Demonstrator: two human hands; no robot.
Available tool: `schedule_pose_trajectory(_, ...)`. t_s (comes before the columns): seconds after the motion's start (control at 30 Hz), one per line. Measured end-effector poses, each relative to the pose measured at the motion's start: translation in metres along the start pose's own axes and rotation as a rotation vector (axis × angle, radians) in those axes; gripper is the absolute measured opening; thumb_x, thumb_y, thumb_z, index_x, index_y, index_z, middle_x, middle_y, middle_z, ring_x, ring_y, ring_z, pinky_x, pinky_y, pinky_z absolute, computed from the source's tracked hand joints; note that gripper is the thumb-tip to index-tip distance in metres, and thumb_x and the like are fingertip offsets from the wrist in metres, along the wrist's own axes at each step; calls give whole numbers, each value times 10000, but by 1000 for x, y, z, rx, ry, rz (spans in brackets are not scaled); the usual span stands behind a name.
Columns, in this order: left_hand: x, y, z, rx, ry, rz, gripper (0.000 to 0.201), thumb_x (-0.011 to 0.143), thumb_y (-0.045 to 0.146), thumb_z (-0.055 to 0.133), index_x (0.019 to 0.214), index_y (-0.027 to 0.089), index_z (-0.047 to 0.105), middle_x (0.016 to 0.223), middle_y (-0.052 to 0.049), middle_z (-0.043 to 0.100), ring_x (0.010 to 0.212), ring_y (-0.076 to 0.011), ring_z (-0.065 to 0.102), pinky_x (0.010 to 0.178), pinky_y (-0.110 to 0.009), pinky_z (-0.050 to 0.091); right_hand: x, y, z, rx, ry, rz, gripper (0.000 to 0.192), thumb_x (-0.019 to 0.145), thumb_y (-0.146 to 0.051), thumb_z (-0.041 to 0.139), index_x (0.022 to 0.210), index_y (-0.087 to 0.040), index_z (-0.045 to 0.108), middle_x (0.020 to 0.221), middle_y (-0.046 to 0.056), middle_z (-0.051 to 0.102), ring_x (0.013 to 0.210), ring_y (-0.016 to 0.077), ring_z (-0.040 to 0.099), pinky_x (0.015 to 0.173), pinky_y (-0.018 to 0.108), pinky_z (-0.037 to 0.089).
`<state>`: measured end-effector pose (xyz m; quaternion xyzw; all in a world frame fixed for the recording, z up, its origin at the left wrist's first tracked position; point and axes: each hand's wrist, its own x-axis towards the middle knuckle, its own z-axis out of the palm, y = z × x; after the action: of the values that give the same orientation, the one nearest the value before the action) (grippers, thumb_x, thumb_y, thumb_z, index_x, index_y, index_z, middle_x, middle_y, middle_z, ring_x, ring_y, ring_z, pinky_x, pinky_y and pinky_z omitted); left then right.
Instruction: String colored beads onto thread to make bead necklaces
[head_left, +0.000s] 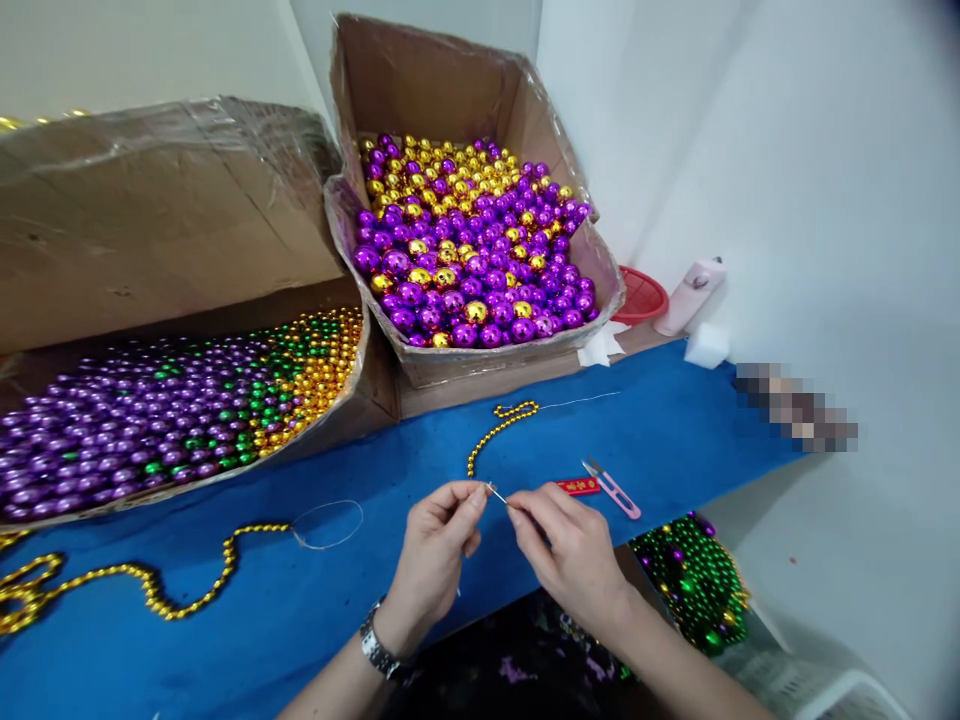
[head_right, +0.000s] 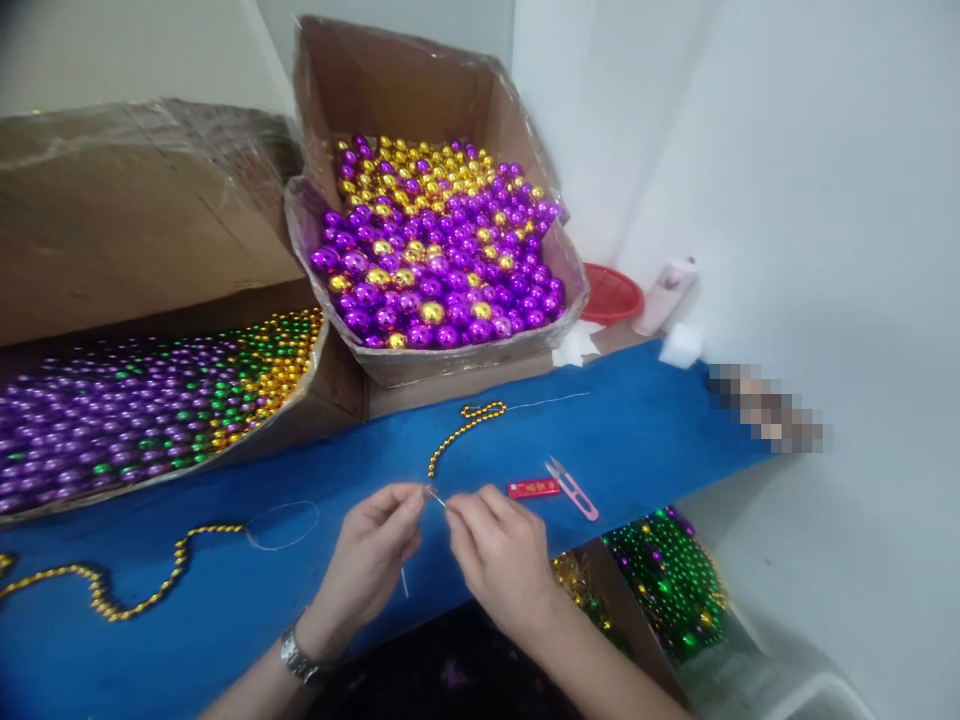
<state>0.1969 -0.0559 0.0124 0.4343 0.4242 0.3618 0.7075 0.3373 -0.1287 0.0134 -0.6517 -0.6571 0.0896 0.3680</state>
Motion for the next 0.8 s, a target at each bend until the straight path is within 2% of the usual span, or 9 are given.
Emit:
schedule_pose_trajectory(0.17, 0, 4, 3, -34, -16, -42, 248, 701, 349, 725, 819, 134, 690, 657, 8, 532, 478, -38, 362, 426, -176, 285, 0, -2, 3, -8, -47, -16, 200, 930, -223, 441, 1005, -232, 626, 836, 40, 635, 732, 150, 605, 692, 248, 438)
schedule_pose_trajectory(0.27, 1, 8, 4, -62, -50, -68, 227, 700, 324, 730, 786, 126, 662, 660, 11, 522, 488, -35, 353, 423, -167, 277, 1, -4, 1, 72, -107, 7, 192, 925, -218, 447, 981, -230, 631, 855, 44, 634, 756, 155, 610, 711, 261, 457)
schedule_pose_trajectory(0.33, 3, 9, 3, -114, -82, -95, 206, 717, 312, 718, 752, 132, 623, 574, 47, 441, 461, -31, 309, 421, -163, 271, 3, -4, -1, 267, -179, 83, 171, 925, -244, 463, 1001, -230, 615, 827, 28, 638, 702, 139, 616, 672, 255, 483)
schedule_pose_trajectory(0.4, 4, 10, 4, -198, -102, -135, 201, 743, 309, 695, 731, 146, 578, 514, 81, 340, 432, -29, 268, 418, -162, 270, 4, -4, -1, 569, -253, 195, 199, 939, -275, 449, 1088, -227, 572, 831, 17, 652, 647, 117, 630, 629, 242, 515)
schedule_pose_trajectory(0.47, 5, 10, 6, -283, -105, -182, 199, 759, 308, 679, 737, 159, 549, 511, 83, 339, 434, -37, 322, 433, -163, 307, 5, -4, 3, 823, -263, 263, 245, 949, -287, 433, 1161, -215, 535, 893, 31, 668, 688, 116, 662, 655, 249, 546)
schedule_pose_trajectory(0.53, 6, 11, 10, -343, -110, -206, 193, 760, 296, 678, 748, 162, 541, 561, 57, 431, 485, -53, 425, 466, -168, 357, 7, -5, 9, 846, -165, 224, 250, 932, -278, 473, 1155, -209, 562, 974, 53, 667, 816, 138, 670, 748, 280, 550)
schedule_pose_trajectory(0.63, 8, 14, 14, -376, -134, -162, 169, 757, 274, 679, 757, 157, 558, 661, 26, 521, 579, -69, 503, 539, -180, 415, 11, -4, 15, 612, 68, 79, 192, 890, -243, 533, 1040, -217, 651, 956, 53, 670, 880, 161, 645, 796, 297, 528)
schedule_pose_trajectory(0.7, 15, 17, 11, -354, -121, -101, 166, 749, 286, 677, 774, 157, 575, 750, 4, 565, 676, -96, 547, 630, -218, 459, 18, -2, 11, 525, 168, 46, 165, 892, -240, 519, 944, -211, 673, 899, 48, 665, 863, 163, 634, 784, 295, 516)
schedule_pose_trajectory(0.8, 34, 17, -2, -112, 27, 99, 213, 758, 358, 640, 793, 158, 575, 843, -21, 597, 788, -139, 572, 726, -270, 464, 40, 10, -8, 517, 223, 111, 174, 920, -280, 484, 899, -191, 631, 761, 22, 634, 722, 133, 621, 670, 252, 505)
